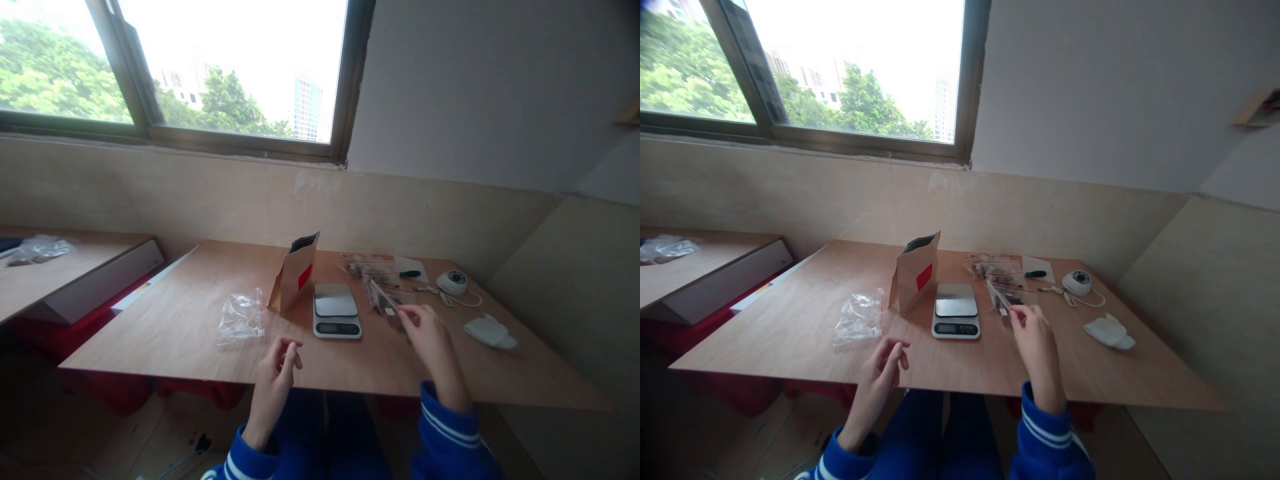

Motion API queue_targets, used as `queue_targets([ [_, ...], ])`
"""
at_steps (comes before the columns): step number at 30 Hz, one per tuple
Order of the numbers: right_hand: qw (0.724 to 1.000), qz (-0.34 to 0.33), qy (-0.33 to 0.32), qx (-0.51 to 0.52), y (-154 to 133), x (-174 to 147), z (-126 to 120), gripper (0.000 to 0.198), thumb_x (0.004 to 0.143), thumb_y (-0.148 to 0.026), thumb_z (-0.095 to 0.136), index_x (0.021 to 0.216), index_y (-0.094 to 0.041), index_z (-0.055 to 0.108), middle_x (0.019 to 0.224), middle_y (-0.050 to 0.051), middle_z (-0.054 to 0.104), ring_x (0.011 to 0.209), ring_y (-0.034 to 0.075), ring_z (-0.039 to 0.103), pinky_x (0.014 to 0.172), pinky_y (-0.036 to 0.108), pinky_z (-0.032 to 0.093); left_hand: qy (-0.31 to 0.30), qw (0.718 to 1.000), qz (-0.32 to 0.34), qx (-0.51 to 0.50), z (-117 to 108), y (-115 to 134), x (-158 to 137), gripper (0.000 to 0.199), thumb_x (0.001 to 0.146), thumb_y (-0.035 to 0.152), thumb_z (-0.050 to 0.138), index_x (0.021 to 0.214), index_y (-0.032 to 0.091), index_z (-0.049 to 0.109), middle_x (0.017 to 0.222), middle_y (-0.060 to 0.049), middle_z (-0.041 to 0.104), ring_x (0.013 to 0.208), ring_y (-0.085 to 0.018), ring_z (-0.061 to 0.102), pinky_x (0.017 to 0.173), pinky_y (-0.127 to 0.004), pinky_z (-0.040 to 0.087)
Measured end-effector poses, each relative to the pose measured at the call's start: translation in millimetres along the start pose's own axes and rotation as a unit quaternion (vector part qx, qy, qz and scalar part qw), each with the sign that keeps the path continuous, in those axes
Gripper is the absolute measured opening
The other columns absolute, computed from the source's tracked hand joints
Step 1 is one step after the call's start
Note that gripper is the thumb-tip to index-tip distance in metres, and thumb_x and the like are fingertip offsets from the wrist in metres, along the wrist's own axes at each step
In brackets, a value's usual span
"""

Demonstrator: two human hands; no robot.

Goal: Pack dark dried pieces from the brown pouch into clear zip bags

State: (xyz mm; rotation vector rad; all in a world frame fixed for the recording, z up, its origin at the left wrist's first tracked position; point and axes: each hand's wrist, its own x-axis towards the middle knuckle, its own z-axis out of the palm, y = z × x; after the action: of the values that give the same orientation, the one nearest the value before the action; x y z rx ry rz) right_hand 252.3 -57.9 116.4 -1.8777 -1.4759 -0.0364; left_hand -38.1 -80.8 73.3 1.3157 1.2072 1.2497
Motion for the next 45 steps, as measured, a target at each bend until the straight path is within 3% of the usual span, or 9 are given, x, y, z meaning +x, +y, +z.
queue_targets([
  [5, 0.971, -0.005, -0.088, 0.223, -86.6, -40.8, 21.5, 0.029, 0.086, -0.037, 0.052, 0.087, -0.019, 0.074, 0.087, 0.010, 0.068, 0.075, 0.023, 0.065, 0.069, 0.033, 0.051, -0.059, 0.996, -0.017, -0.060, 21.3, 12.0, -7.4, 0.034, 0.087, 0.051, 0.048, 0.100, 0.020, 0.057, 0.068, 0.001, 0.056, 0.050, -0.009, 0.047, 0.042, -0.018, 0.034],
  [9, 0.927, 0.015, -0.176, 0.330, -118.6, -73.0, 48.6, 0.027, 0.086, -0.035, 0.054, 0.087, -0.017, 0.074, 0.087, 0.009, 0.069, 0.080, 0.022, 0.067, 0.072, 0.030, 0.052, -0.052, 0.995, -0.038, -0.072, 22.1, 4.3, -7.4, 0.038, 0.088, 0.055, 0.042, 0.093, 0.020, 0.053, 0.072, 0.001, 0.057, 0.051, -0.009, 0.049, 0.042, -0.018, 0.035],
  [15, 0.901, 0.021, -0.222, 0.372, -126.8, -93.6, 61.6, 0.031, 0.090, -0.034, 0.049, 0.089, -0.015, 0.074, 0.089, 0.011, 0.069, 0.081, 0.022, 0.068, 0.072, 0.029, 0.053, -0.022, 0.996, -0.079, -0.044, 17.1, -12.4, -7.0, 0.040, 0.084, 0.060, 0.046, 0.088, 0.020, 0.050, 0.066, 0.002, 0.055, 0.054, -0.012, 0.055, 0.041, -0.018, 0.036],
  [22, 0.892, 0.048, -0.236, 0.382, -125.3, -97.3, 70.2, 0.026, 0.083, -0.038, 0.060, 0.079, -0.015, 0.073, 0.080, 0.009, 0.070, 0.069, 0.021, 0.067, 0.062, 0.028, 0.051, 0.031, 0.998, -0.053, -0.033, 16.9, -12.5, -5.5, 0.038, 0.083, 0.056, 0.051, 0.071, 0.020, 0.044, 0.055, 0.006, 0.044, 0.048, -0.009, 0.046, 0.045, -0.021, 0.036],
  [31, 0.826, 0.126, -0.261, 0.484, -120.9, -101.0, 78.4, 0.028, 0.080, -0.043, 0.062, 0.071, -0.017, 0.058, 0.058, 0.001, 0.063, 0.053, 0.016, 0.060, 0.053, 0.025, 0.047, -0.023, 0.996, -0.062, -0.060, 10.5, -7.1, -5.3, 0.036, 0.083, 0.055, 0.051, 0.074, 0.020, 0.046, 0.058, 0.006, 0.045, 0.048, -0.010, 0.047, 0.044, -0.021, 0.037],
  [36, 0.843, 0.143, -0.166, 0.490, -120.6, -101.3, 79.1, 0.030, 0.077, -0.044, 0.063, 0.067, -0.020, 0.051, 0.057, -0.003, 0.057, 0.053, 0.014, 0.056, 0.052, 0.023, 0.045, -0.053, 0.995, -0.030, -0.074, 17.7, -6.0, -7.7, 0.034, 0.086, 0.050, 0.051, 0.071, 0.019, 0.046, 0.056, 0.005, 0.044, 0.048, -0.009, 0.043, 0.043, -0.020, 0.033],
  [40, 0.879, 0.165, -0.040, 0.445, -114.9, -97.3, 78.4, 0.030, 0.077, -0.048, 0.061, 0.074, -0.019, 0.056, 0.067, 0.001, 0.061, 0.061, 0.017, 0.060, 0.058, 0.027, 0.049, 0.008, 0.999, -0.009, -0.053, 21.2, -7.8, -10.2, 0.036, 0.084, 0.049, 0.053, 0.066, 0.020, 0.043, 0.052, 0.007, 0.038, 0.045, -0.008, 0.034, 0.043, -0.020, 0.028],
  [43, 0.869, 0.219, 0.053, 0.440, -99.1, -89.2, 74.7, 0.037, 0.075, -0.055, 0.061, 0.080, -0.018, 0.057, 0.070, 0.003, 0.064, 0.063, 0.018, 0.062, 0.059, 0.029, 0.050, 0.070, 0.997, 0.001, -0.021, 13.2, -4.9, -10.9, 0.040, 0.084, 0.049, 0.054, 0.060, 0.020, 0.040, 0.050, 0.006, 0.035, 0.046, -0.008, 0.034, 0.045, -0.021, 0.028],
  [45, 0.850, 0.240, 0.062, 0.465, -88.8, -84.3, 70.6, 0.042, 0.072, -0.057, 0.065, 0.083, -0.018, 0.057, 0.072, 0.004, 0.066, 0.065, 0.019, 0.064, 0.059, 0.029, 0.051, 0.062, 0.998, 0.001, -0.023, 5.2, -3.0, -9.5, 0.041, 0.083, 0.050, 0.055, 0.059, 0.019, 0.042, 0.050, 0.006, 0.038, 0.047, -0.009, 0.036, 0.045, -0.021, 0.030],
])
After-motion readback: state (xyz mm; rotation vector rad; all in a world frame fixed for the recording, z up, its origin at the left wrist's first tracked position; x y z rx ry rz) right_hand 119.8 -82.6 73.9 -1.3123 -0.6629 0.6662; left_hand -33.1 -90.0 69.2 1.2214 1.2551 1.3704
